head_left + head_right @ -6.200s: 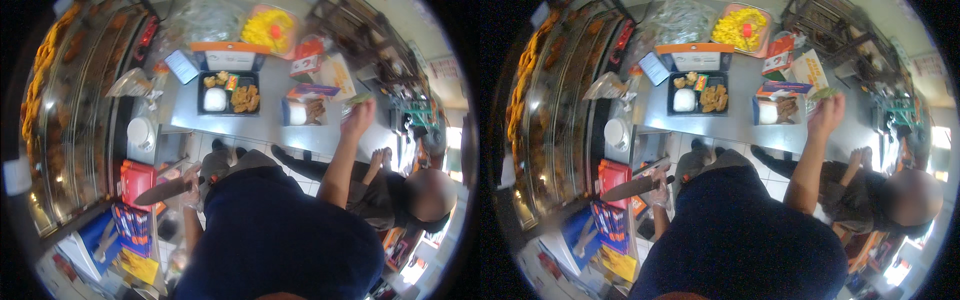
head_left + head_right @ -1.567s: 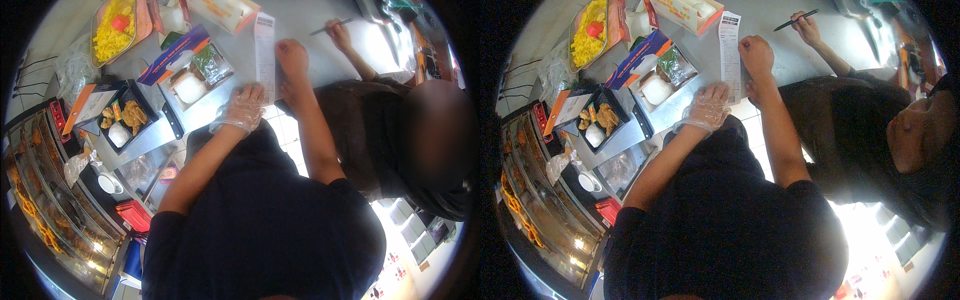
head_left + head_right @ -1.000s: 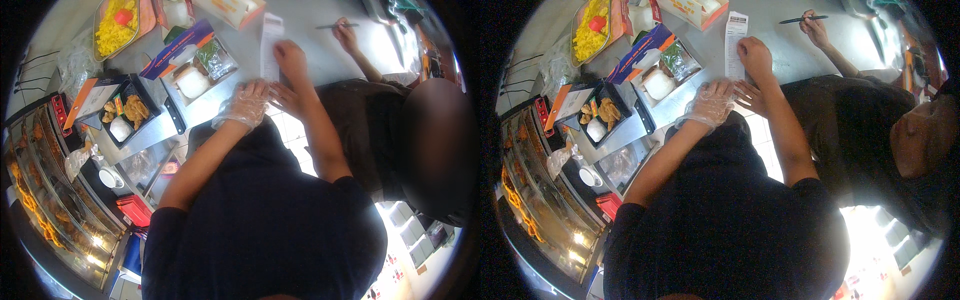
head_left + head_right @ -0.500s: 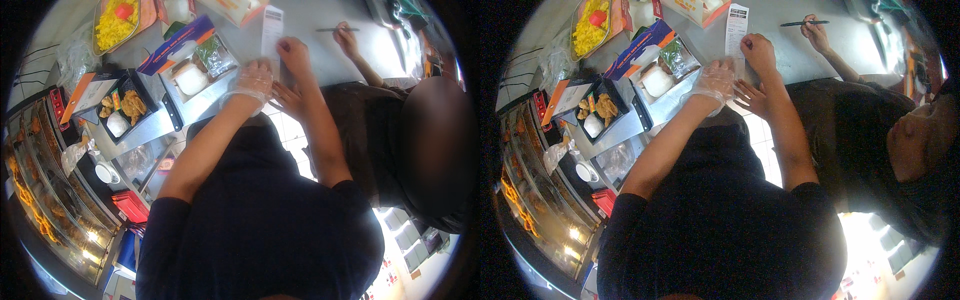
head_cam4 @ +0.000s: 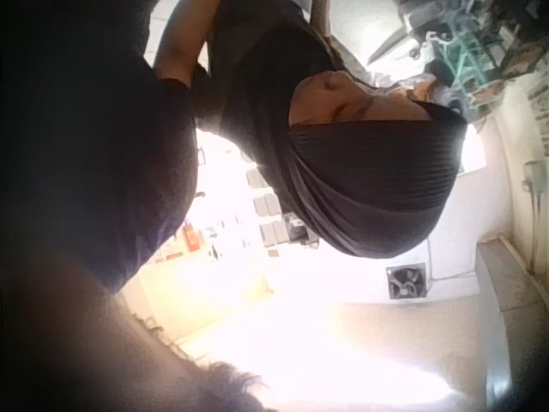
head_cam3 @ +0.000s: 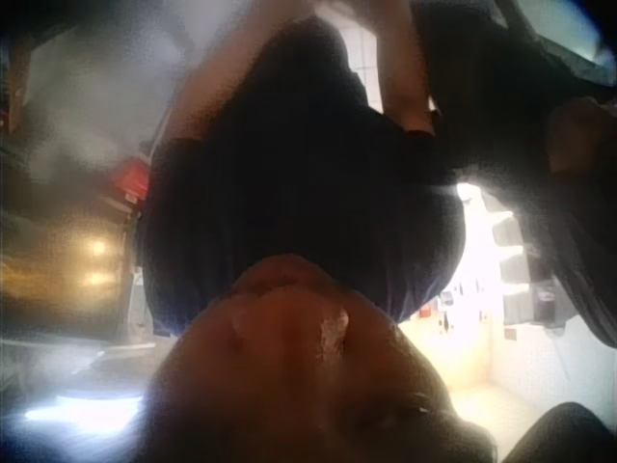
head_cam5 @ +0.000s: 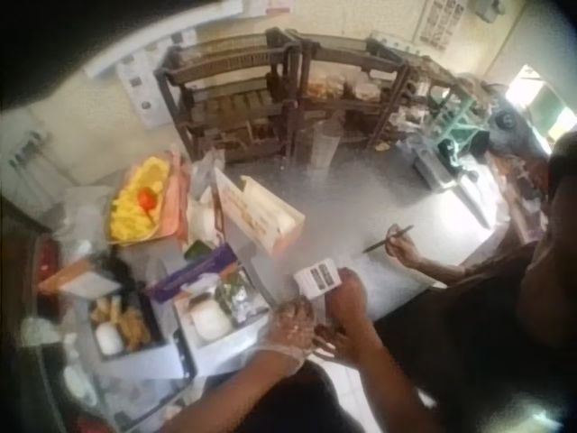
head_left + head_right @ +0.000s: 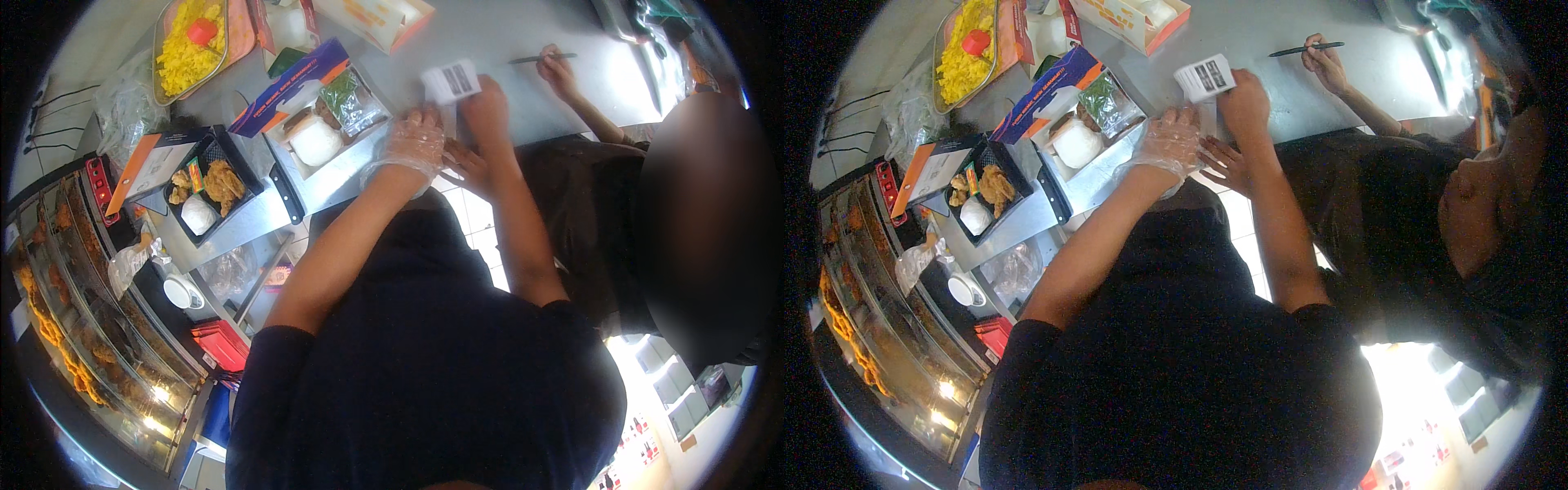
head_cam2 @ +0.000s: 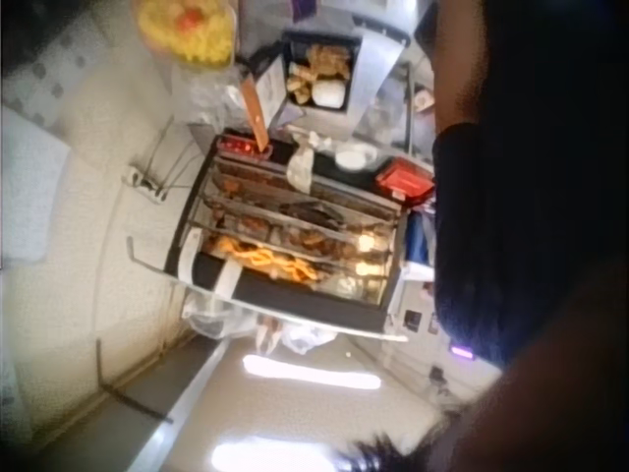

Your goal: The person assembles meal boxes by placing rice and fried chicken pieces into compartmentalized trays. They use a knife to cut the chicken on a cutting board and a scoop to add rice, then arrange the items into the trays.

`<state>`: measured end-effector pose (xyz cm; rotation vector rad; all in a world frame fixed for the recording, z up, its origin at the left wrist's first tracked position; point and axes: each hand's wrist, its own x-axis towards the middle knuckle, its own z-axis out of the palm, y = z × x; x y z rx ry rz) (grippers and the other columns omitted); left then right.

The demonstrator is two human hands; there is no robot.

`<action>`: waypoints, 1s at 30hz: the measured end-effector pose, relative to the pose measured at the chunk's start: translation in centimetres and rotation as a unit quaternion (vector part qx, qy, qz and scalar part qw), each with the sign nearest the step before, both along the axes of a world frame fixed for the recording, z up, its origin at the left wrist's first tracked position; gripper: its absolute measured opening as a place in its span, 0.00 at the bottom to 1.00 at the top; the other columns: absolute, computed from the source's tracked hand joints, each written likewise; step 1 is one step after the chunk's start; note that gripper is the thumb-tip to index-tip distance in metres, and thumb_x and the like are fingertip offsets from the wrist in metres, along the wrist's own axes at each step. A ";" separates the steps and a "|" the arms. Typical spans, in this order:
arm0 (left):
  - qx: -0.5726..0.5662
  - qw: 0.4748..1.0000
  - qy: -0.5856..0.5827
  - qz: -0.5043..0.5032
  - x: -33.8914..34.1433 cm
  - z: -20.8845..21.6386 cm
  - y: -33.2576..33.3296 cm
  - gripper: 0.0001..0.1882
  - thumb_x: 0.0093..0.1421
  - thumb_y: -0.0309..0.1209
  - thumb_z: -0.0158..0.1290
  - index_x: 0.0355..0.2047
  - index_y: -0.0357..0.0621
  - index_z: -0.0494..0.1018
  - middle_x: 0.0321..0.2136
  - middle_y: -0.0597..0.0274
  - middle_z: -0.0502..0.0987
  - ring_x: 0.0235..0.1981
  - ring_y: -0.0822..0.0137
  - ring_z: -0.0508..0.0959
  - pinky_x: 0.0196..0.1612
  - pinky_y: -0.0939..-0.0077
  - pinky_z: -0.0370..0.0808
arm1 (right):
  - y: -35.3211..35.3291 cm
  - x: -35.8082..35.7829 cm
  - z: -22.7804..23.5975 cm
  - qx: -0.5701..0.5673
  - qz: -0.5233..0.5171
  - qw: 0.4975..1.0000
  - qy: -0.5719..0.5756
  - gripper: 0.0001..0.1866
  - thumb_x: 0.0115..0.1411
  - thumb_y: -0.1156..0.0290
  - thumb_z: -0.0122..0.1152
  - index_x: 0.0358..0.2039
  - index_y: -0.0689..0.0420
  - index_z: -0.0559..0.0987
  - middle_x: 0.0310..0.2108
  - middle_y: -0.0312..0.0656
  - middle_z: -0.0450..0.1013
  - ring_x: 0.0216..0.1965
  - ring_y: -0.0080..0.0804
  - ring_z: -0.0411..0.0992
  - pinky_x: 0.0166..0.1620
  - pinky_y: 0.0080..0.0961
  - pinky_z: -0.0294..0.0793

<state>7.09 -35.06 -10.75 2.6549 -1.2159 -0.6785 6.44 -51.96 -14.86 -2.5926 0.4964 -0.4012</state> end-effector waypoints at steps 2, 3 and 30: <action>-0.004 1.000 -0.001 0.003 0.2 0.3 0.1 0.30 0.54 0.38 0.54 0.56 0.38 0.65 0.60 0.56 0.60 0.57 0.54 0.65 0.57 0.57 0.64 | -0.2 -0.5 0.1 -0.006 -0.098 0.991 -0.089 0.07 0.51 0.68 0.61 0.28 0.58 0.79 0.30 0.44 0.75 0.33 0.44 0.74 0.39 0.36 0.73; -0.004 1.000 0.014 0.003 0.4 0.4 0.1 0.30 0.54 0.38 0.54 0.56 0.39 0.65 0.61 0.56 0.60 0.57 0.55 0.65 0.57 0.57 0.64 | -0.2 -0.9 0.3 0.044 -0.111 0.988 -0.095 0.07 0.50 0.68 0.62 0.29 0.58 0.79 0.30 0.44 0.75 0.33 0.44 0.74 0.38 0.36 0.73; -0.027 0.999 -0.003 0.018 0.0 -1.0 0.3 0.36 0.53 0.43 0.58 0.59 0.40 0.62 0.61 0.56 0.59 0.60 0.54 0.62 0.59 0.56 0.63 | 0.2 -1.9 3.1 0.004 -0.077 0.994 0.083 0.06 0.53 0.66 0.59 0.30 0.53 0.79 0.30 0.43 0.76 0.32 0.45 0.75 0.36 0.38 0.73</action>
